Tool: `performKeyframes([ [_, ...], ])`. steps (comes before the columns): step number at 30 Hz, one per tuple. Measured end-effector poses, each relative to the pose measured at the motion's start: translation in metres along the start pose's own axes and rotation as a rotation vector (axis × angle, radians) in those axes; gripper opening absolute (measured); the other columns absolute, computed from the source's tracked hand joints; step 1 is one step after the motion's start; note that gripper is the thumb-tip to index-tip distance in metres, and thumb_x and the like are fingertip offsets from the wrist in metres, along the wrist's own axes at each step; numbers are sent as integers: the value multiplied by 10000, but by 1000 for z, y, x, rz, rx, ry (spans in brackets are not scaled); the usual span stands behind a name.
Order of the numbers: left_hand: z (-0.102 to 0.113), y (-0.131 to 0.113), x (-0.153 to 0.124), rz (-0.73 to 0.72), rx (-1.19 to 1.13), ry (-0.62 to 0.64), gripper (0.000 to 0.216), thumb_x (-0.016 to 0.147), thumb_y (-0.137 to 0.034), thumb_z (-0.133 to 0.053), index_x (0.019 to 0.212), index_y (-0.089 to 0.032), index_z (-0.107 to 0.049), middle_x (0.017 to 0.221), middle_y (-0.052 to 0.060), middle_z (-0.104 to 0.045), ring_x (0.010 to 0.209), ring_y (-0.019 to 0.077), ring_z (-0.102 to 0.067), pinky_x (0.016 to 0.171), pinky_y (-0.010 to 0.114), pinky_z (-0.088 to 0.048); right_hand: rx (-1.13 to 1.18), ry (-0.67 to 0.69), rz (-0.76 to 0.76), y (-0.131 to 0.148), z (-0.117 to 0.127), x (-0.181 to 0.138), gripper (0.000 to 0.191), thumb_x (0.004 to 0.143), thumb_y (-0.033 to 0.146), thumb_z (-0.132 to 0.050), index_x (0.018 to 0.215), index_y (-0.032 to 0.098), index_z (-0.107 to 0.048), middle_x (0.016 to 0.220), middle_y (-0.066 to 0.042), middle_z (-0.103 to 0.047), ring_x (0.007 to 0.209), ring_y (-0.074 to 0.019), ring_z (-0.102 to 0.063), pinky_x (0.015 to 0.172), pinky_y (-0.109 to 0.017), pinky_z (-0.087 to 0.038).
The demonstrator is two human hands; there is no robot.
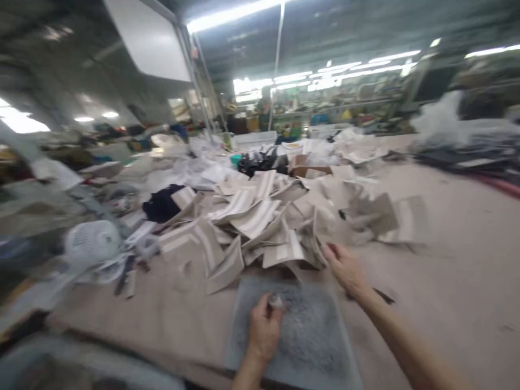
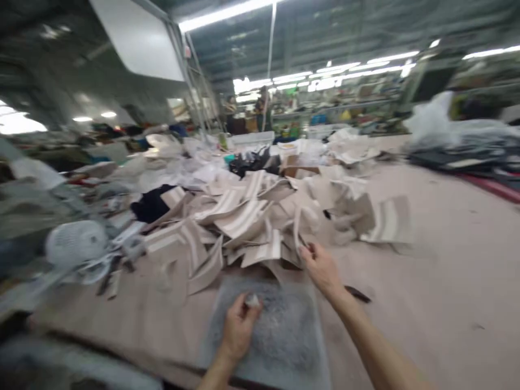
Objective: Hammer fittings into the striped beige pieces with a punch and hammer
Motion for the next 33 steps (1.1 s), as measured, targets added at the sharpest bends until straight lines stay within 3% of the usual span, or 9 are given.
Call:
performKeyframes([
  [3, -9, 4, 2, -7, -35, 58, 440, 824, -520, -667, 1046, -140, -657, 909, 86, -737, 859, 228, -689, 780, 284, -535, -97, 9, -53, -26, 20, -7, 417, 900, 470, -602, 1172, 153, -608, 1117, -108, -656, 942, -196, -625, 838, -304, -476],
  [7, 6, -1, 3, -48, 10, 36, 414, 820, -526, -660, 1000, -153, -659, 890, 85, -738, 834, 229, -695, 768, 289, -543, -165, -7, -94, -13, 8, 8, 200, 905, 228, -520, 999, 120, -659, 957, -133, -682, 893, -213, -624, 780, -284, -411],
  [11, 6, -5, 1, -75, 38, 23, 366, 818, -497, -662, 962, -161, -662, 881, 85, -737, 834, 233, -697, 775, 300, -543, -203, -92, -155, -12, 42, 15, 237, 855, 83, -417, 932, 91, -641, 787, -123, -641, 757, -198, -587, 696, -280, -375],
  [14, 5, -5, 1, -75, 23, 28, 357, 801, -492, -670, 938, -162, -659, 878, 84, -733, 833, 232, -693, 773, 302, -540, -206, -137, -143, -14, 77, -8, 256, 891, 155, -382, 957, 101, -623, 804, -88, -620, 744, -181, -550, 686, -269, -383],
  [16, 5, -5, 1, -67, -3, 37, 361, 788, -491, -680, 934, -162, -655, 881, 81, -730, 844, 230, -689, 781, 299, -537, -137, -123, -119, -16, 85, -41, 298, 922, 248, -358, 988, 123, -620, 819, -61, -621, 753, -179, -550, 677, -259, -405],
  [20, 8, -3, 1, -42, -47, 36, 339, 789, -456, -685, 955, -161, -655, 887, 70, -731, 858, 217, -688, 815, 295, -529, 287, 34, -146, -34, 42, -135, 388, 907, 384, -373, 1094, 150, -618, 850, -49, -660, 769, -203, -596, 670, -274, -465],
  [24, 16, -5, -1, -17, -80, -44, 324, 781, -432, -687, 948, -156, -659, 878, 68, -739, 839, 210, -691, 804, 295, -533, 203, 189, -289, -63, -19, -214, 529, 869, 331, -376, 1292, 53, -531, 974, -151, -682, 901, -274, -634, 810, -365, -490],
  [28, 7, -25, -5, -87, -28, -8, 262, 796, -388, -680, 943, -171, -668, 890, 59, -733, 839, 202, -680, 794, 284, -526, -36, 274, -336, -71, -34, -234, 677, 913, 232, -337, 1544, 49, -173, 1025, -187, -682, 978, -299, -648, 879, -412, -463],
  [33, -29, -54, 1, -155, -56, 142, 225, 797, -326, -681, 967, -181, -661, 922, 48, -728, 838, 182, -670, 777, 254, -515, -242, 431, -274, -57, -34, -228, 701, 914, 203, -435, 1563, 129, -179, 1029, -179, -695, 1001, -304, -657, 859, -385, -461],
])
Point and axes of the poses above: each hand's wrist, its own x-axis towards the middle knuckle, its own z-axis out of the back of the hand, y = z × x, the point moved 9 cm from there along x, towards the middle knuckle
